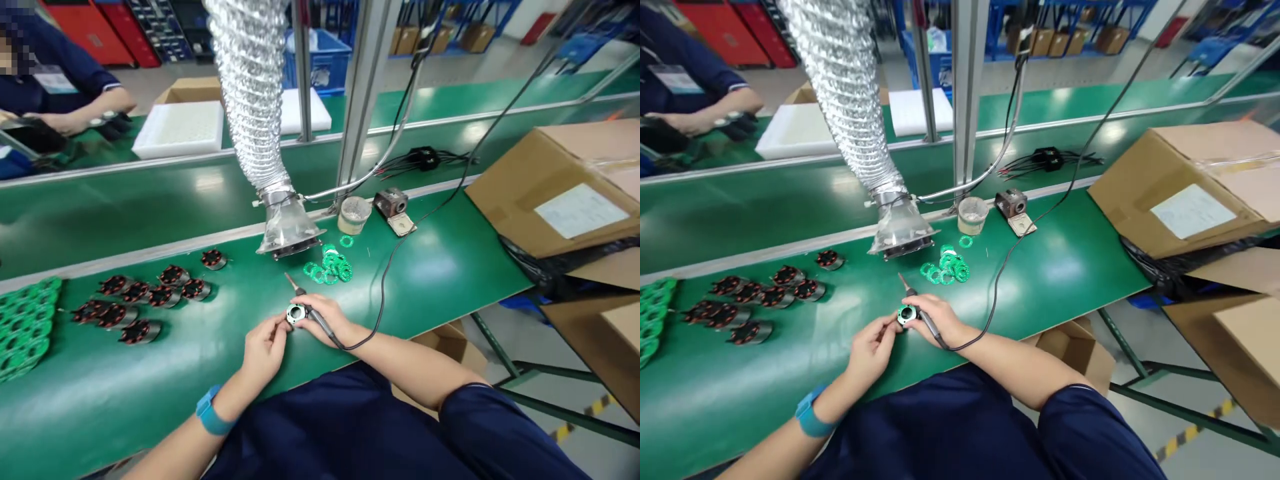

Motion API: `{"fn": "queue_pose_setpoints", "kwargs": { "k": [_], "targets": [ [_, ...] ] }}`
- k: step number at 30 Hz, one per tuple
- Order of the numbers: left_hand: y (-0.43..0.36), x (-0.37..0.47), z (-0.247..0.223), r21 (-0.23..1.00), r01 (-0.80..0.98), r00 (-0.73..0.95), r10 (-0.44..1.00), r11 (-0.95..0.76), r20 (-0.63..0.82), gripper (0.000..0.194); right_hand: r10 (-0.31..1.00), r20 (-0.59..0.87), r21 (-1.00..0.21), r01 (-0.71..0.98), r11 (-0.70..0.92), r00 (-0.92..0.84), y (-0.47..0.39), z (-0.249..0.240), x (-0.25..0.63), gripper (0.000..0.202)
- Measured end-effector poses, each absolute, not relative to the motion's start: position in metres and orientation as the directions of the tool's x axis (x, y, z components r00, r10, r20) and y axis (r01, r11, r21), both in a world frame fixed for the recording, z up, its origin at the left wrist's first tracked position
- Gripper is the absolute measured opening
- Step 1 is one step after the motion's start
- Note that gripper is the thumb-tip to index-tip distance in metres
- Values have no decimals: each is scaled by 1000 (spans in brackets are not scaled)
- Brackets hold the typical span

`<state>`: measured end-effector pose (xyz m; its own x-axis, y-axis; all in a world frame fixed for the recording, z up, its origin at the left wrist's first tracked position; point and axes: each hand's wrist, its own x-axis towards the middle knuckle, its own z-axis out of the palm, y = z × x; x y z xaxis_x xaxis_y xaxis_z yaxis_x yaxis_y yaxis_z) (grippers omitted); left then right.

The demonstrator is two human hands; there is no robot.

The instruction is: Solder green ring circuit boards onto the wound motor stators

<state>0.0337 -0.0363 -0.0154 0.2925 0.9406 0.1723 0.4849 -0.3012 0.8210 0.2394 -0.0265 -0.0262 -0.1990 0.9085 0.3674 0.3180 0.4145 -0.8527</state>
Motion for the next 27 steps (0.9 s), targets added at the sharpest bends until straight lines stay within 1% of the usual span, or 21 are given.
{"fn": "queue_pose_setpoints", "kwargs": {
  "k": [2, 4, 8, 10, 11, 13, 15, 17, 18, 20, 23, 27],
  "targets": [
    [-39, 31, -19, 860, 431, 306, 941, -273, 145, 27, 914, 371, -852, 332, 406, -166, -27, -28, 238, 47],
    [-35, 28, -16, 865, 421, 339, 932, -273, 128, 32, 909, 387, -842, 345, 416, -152, -28, -30, 237, 49],
    [-22, 18, -8, 890, 387, 483, 875, -240, 26, 44, 889, 433, -806, 379, 456, -148, -31, -33, 237, 56],
    [-21, 14, -9, 866, 416, 498, 866, -277, 38, 49, 884, 437, -789, 402, 464, -163, -32, -32, 239, 60],
    [-22, 12, -11, 828, 453, 480, 873, -330, 85, 48, 884, 431, -785, 408, 466, -179, -33, -30, 240, 61],
    [-29, 11, -17, 695, 533, 481, 849, -483, 221, 38, 884, 411, -788, 401, 467, -222, -34, -26, 243, 56],
    [-35, 13, -22, 512, 567, 553, 759, -645, 344, 27, 878, 400, -794, 380, 475, -263, -33, -23, 247, 52],
    [-38, 16, -25, 341, 550, 645, 647, -762, 407, 20, 869, 393, -795, 364, 485, -301, -31, -21, 248, 51],
    [-38, 18, -26, 282, 536, 675, 604, -796, 423, 18, 865, 388, -794, 361, 488, -318, -30, -21, 248, 51],
    [-34, 21, -25, 235, 518, 693, 565, -822, 448, 18, 865, 376, -796, 362, 484, -332, -28, -21, 247, 49],
    [-25, 18, -20, 247, 510, 680, 562, -824, 471, 16, 880, 354, -812, 362, 458, -317, -27, -23, 246, 47],
    [-17, 10, -15, 222, 447, 751, 499, -866, 432, 16, 893, 332, -827, 360, 431, -305, -28, -23, 246, 48]
  ]
}}
